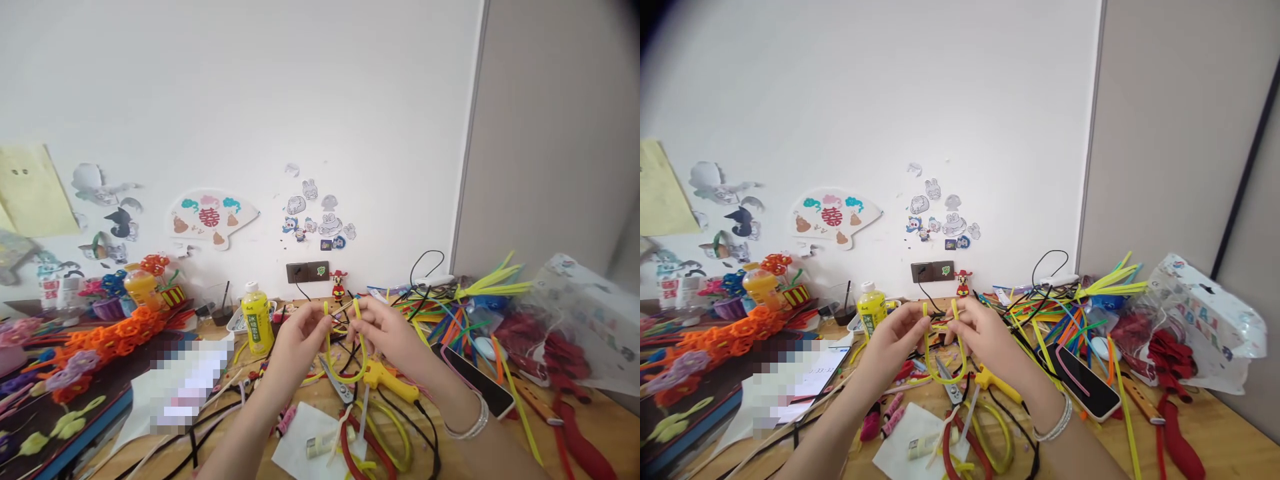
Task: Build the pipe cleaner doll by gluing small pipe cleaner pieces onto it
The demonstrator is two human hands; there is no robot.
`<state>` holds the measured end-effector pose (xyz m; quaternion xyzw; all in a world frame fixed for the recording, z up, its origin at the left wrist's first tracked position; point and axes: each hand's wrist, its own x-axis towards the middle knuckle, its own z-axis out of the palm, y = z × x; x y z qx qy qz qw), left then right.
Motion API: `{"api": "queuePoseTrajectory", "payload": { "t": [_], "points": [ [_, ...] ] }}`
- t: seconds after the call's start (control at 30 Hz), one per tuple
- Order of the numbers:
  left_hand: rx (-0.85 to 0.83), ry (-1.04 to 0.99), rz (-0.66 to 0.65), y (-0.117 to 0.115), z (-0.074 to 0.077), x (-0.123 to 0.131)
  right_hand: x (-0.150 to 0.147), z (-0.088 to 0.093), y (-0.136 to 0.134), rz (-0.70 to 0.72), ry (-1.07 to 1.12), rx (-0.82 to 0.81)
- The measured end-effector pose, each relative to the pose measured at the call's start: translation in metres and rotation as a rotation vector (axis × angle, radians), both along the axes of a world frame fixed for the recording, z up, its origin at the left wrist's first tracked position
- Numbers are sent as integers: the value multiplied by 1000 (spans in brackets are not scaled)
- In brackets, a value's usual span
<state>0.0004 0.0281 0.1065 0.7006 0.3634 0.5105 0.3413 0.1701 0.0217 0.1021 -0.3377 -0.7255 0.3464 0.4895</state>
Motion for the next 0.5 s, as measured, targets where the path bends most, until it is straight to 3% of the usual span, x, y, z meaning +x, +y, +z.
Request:
{"api": "queuePoseTrajectory", "payload": {
  "t": [0.17, 0.27, 0.37, 0.43, 0.5],
  "points": [
    [57, 111, -30, -14, 3, 6, -9, 5, -10, -138, -326, 231],
    [86, 196, 41, -16, 6, 2, -1, 8, -11, -191, -384, 290],
    [100, 243, 201, -8, 10, -11, 24, 12, -6, -293, -278, 239],
    [101, 250, 297, 0, 12, -22, 48, 15, 0, -294, -74, 121],
    [67, 212, 313, 9, 12, -30, 72, 16, 7, -304, 210, 79]
  ]
}}
